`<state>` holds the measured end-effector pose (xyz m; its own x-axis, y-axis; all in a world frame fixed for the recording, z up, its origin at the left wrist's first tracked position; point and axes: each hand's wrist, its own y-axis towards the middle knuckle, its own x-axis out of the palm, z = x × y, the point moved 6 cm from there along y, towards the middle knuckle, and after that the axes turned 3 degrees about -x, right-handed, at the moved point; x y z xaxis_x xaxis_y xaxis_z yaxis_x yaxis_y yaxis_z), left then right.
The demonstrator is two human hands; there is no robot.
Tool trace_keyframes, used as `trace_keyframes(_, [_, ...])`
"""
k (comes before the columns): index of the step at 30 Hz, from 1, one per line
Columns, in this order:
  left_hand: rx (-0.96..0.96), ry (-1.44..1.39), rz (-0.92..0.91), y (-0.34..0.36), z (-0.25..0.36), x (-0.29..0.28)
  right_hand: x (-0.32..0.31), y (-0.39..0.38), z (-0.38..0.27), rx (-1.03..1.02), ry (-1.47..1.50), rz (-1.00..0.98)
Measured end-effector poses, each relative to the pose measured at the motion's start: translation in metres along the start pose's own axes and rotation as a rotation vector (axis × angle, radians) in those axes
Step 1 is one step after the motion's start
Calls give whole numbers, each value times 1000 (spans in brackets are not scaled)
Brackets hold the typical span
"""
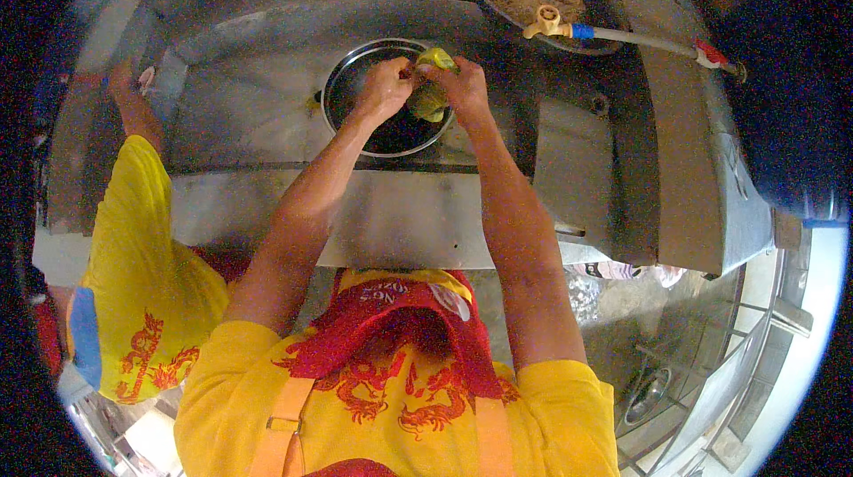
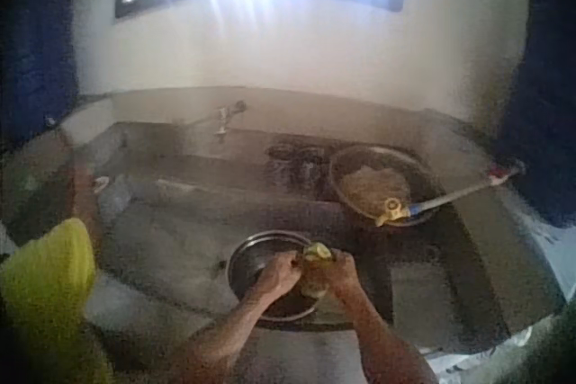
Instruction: The person washes dark leafy vegetables in a metal bowl under running water, then peels a green vegetable and adds the pieces to the bowl. The person is wearing a yellow shirt and red apron.
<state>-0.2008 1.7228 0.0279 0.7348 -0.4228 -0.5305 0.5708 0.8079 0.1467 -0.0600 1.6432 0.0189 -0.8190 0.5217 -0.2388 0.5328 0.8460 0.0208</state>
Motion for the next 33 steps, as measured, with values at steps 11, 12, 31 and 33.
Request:
trace_keyframes(11, [-231,177,121,14,-86,39,37,-1,15,-201,-349,32])
trace_keyframes(12, [-299,149,103,16,-91,42,38,-3,15,-196,-376,43])
trace_keyframes(31, [-429,195,154,29,-110,62,50,60,117,-294,-620,-77])
trace_keyframes(33, [-424,215,122,34,-106,59,56,65,113,-496,-605,-81])
